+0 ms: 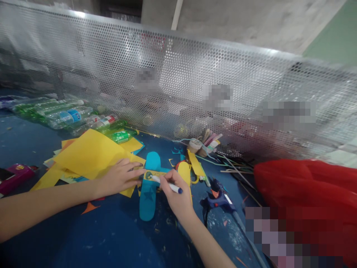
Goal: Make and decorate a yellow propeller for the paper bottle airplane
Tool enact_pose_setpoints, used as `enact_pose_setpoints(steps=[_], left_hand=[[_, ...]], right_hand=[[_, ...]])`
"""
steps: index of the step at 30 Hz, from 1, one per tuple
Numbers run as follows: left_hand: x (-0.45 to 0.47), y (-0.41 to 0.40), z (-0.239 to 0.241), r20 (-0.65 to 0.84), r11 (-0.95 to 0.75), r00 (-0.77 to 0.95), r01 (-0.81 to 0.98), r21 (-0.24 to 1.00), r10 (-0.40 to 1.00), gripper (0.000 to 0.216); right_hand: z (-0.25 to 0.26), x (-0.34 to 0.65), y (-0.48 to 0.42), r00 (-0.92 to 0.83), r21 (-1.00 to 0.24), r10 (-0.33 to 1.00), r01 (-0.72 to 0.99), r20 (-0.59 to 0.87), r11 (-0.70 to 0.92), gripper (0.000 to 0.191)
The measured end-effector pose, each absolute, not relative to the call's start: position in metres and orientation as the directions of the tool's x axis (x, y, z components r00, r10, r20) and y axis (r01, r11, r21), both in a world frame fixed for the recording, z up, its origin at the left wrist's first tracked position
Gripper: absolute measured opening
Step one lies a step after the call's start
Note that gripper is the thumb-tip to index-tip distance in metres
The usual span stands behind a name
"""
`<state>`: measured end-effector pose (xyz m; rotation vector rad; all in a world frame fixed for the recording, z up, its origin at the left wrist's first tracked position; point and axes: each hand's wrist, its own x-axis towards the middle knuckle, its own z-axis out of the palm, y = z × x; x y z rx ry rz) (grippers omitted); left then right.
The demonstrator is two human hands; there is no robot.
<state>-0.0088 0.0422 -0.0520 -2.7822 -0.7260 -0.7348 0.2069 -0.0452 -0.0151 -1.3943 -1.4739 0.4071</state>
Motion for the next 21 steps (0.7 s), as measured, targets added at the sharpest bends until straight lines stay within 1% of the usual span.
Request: enact_pose_setpoints(steps=[10,17,21], left_hand=[[-0.0083,0.0434,-0.054,0.54,-0.866,0.745,0.497,-0.057,0.392,0.038],[-0.0085,0.043,-0.0539,0.508,-0.866,0.755,0.499,-0.034,0.415,0.039],[-0.0086,0.0432,-0.0538,0.517,-0.862,0.754,0.503,-0.058,0.405,0.039]], right_hand=[[-0.0182,0.208,-0.0435,0.195,-0.815,0.889,0.514,0.413,0.266,0.026],[-0.015,0.2072,-0.0444,0.194,-0.816,0.894,0.518,0.404,0.256,0.026],[-0.0131,0.2062,-0.0451,0.192,-0.815,0.893,0.518,0.407,0.26,0.026]])
